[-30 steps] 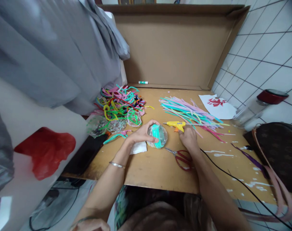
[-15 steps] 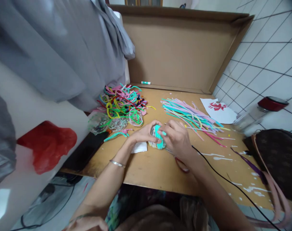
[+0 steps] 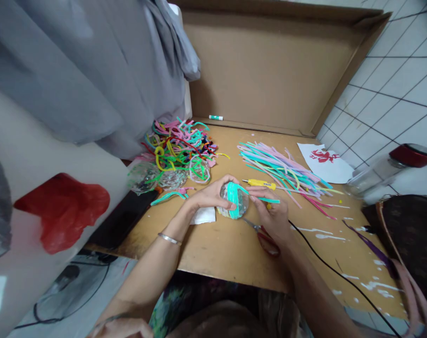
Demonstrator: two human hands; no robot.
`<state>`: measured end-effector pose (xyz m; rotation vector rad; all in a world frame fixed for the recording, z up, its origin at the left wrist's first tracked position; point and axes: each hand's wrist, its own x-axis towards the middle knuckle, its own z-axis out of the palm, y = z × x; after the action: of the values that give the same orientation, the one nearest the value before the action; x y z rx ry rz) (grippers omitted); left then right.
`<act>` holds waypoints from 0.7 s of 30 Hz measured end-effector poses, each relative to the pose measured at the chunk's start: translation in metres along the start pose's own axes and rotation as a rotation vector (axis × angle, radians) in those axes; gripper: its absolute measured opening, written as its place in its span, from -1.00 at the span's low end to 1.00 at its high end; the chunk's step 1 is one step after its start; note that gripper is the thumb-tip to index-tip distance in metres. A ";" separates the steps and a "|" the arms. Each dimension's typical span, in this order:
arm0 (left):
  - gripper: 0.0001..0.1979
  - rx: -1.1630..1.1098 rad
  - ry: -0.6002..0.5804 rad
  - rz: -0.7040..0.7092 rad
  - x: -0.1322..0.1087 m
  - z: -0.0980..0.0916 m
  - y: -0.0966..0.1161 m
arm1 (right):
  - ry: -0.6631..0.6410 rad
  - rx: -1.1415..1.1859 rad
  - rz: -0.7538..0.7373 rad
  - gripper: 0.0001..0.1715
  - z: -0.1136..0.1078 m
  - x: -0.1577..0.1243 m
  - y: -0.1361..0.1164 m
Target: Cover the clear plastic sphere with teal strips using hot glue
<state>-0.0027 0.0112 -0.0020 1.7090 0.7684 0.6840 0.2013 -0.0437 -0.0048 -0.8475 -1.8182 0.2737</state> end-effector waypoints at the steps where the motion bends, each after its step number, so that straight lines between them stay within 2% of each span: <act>1: -0.34 0.012 -0.003 -0.003 0.000 0.000 0.000 | -0.011 -0.005 -0.002 -0.83 0.000 -0.001 0.000; 9: -0.33 0.052 -0.002 -0.013 -0.002 -0.001 0.002 | -0.034 0.006 -0.005 -0.83 0.005 -0.008 -0.007; 21: -0.30 0.109 -0.003 0.008 -0.001 -0.004 -0.001 | -0.056 -0.034 -0.091 -0.81 0.009 -0.010 -0.004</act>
<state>-0.0065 0.0124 -0.0018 1.8121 0.8098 0.6547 0.1929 -0.0514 -0.0133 -0.7856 -1.9122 0.2107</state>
